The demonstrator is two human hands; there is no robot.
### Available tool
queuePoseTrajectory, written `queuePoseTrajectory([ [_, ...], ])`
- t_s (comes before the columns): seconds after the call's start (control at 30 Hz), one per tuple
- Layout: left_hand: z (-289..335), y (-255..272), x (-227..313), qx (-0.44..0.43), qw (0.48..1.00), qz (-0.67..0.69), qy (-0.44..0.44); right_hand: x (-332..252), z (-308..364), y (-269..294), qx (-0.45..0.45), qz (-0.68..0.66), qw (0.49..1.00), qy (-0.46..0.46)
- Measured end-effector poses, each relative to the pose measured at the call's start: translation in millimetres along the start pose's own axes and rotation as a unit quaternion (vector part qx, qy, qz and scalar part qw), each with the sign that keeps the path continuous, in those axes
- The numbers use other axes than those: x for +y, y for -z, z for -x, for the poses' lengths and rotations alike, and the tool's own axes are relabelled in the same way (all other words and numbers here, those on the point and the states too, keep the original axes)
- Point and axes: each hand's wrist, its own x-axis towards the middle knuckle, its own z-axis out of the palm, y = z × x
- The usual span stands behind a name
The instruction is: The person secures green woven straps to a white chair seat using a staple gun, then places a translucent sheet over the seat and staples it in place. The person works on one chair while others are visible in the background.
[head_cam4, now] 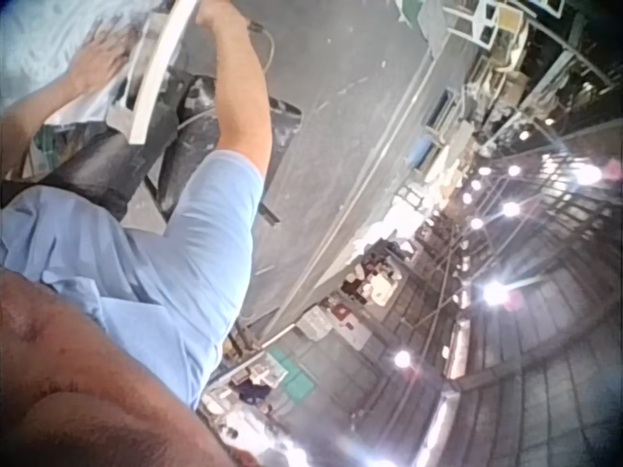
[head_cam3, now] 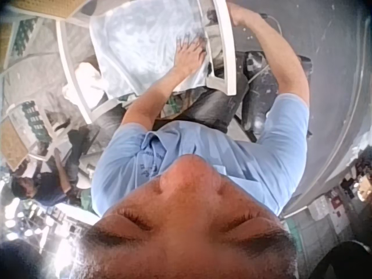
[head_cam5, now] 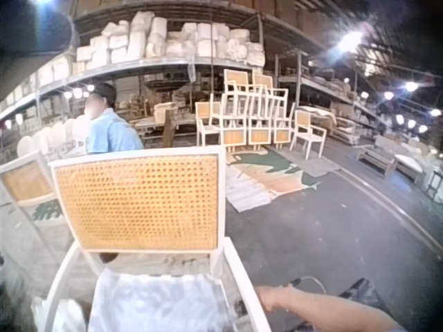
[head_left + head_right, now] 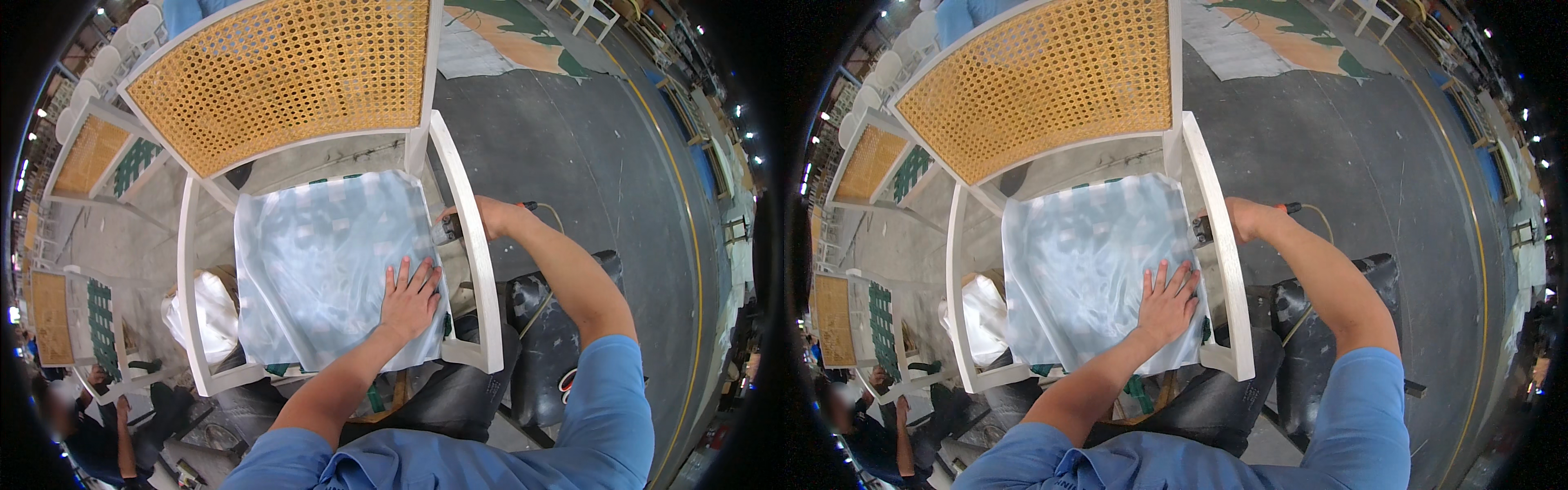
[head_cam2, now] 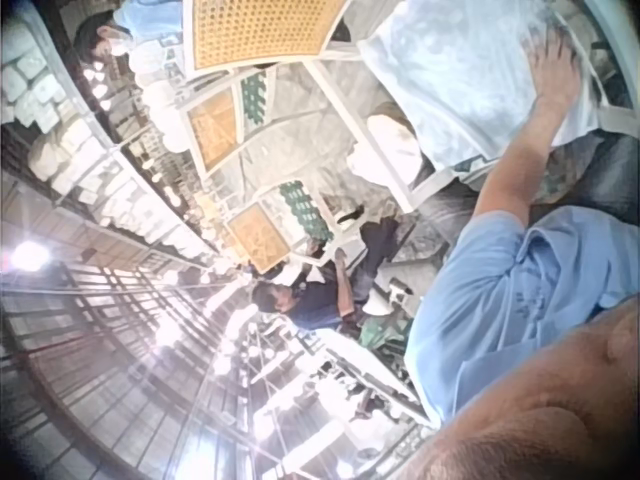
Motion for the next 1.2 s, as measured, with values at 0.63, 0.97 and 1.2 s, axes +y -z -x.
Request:
queuePoseTrajectory([
  [0.63,6.2,4.4,-12.0,0.045,0.996,0.083,-0.01,-8.5,13.4,-16.8,-0.008,-0.075,0.996,-0.053],
  [0.97,31.4,-8.1,13.1,0.014,0.998,0.041,-0.035,-13.9,36.5,-29.8,0.027,-0.004,0.999,0.025],
  [1.2,35.3,-6.9,13.2,0.006,0.999,0.022,-0.028,-26.1,41.0,-37.2,-0.01,-0.006,1.0,0.022],
])
